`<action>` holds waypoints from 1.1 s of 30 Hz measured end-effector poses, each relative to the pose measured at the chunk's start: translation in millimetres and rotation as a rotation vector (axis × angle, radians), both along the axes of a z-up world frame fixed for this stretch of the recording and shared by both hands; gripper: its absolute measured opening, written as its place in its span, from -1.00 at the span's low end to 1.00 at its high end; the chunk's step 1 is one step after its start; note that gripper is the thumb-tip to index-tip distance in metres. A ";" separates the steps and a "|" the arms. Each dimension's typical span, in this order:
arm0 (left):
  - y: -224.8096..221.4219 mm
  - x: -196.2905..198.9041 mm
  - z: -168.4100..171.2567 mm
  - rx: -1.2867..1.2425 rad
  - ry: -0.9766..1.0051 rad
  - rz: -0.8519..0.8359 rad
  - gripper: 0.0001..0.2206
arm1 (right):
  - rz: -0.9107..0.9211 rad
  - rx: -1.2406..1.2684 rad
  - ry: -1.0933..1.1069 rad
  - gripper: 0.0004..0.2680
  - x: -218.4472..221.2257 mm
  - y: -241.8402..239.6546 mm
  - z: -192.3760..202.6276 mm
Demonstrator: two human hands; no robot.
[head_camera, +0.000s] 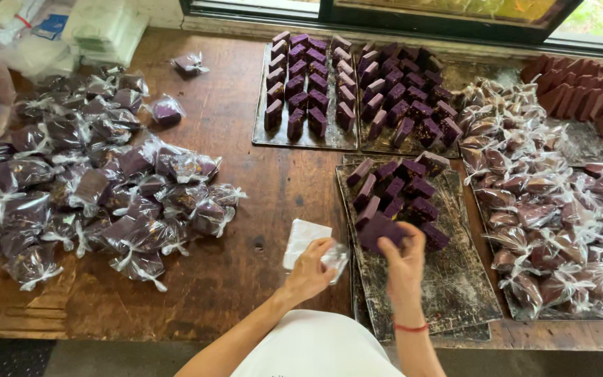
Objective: The person picks up individual purple square cakes from a metal tray, inserts them into clear plastic bags, and places the bagged items onto a wooden work table.
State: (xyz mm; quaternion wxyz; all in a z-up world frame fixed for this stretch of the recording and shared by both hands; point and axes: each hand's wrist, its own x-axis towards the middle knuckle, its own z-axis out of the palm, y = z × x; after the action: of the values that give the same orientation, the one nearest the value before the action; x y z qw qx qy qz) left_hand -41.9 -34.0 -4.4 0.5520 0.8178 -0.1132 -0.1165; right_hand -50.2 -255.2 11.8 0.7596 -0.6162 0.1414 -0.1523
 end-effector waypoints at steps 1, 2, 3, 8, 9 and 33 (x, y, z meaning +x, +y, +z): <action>-5.2 -3.1 10.0 0.000 0.002 0.001 -0.49 | 0.001 0.000 0.002 -0.58 -3.7 19.0 0.6; -9.5 -5.0 18.7 -0.141 -0.173 0.014 -0.44 | 0.049 0.091 -0.023 -0.59 -7.5 37.5 -0.6; -10.8 -6.6 25.6 -0.282 -0.348 0.024 -0.39 | 0.098 0.182 -0.049 -0.59 -11.2 50.1 -0.7; 4.0 -6.0 33.8 -0.140 -0.071 0.095 -0.43 | 0.158 -0.687 -0.221 -0.59 -31.1 68.1 15.5; 5.3 -8.1 31.2 -0.080 -0.035 0.104 -0.43 | 0.196 -1.020 -0.372 -0.61 -33.5 69.5 19.0; 18.0 -1.3 26.5 -0.196 -0.126 0.027 -0.66 | 0.537 -1.129 0.170 -0.57 -19.1 60.2 -7.7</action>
State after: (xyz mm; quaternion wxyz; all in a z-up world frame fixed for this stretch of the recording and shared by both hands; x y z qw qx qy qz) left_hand -43.2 -16.0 22.1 0.6228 0.7670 -0.1473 -0.0458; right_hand -69.3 -194.9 4.1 0.3150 -0.9462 -0.0605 0.0419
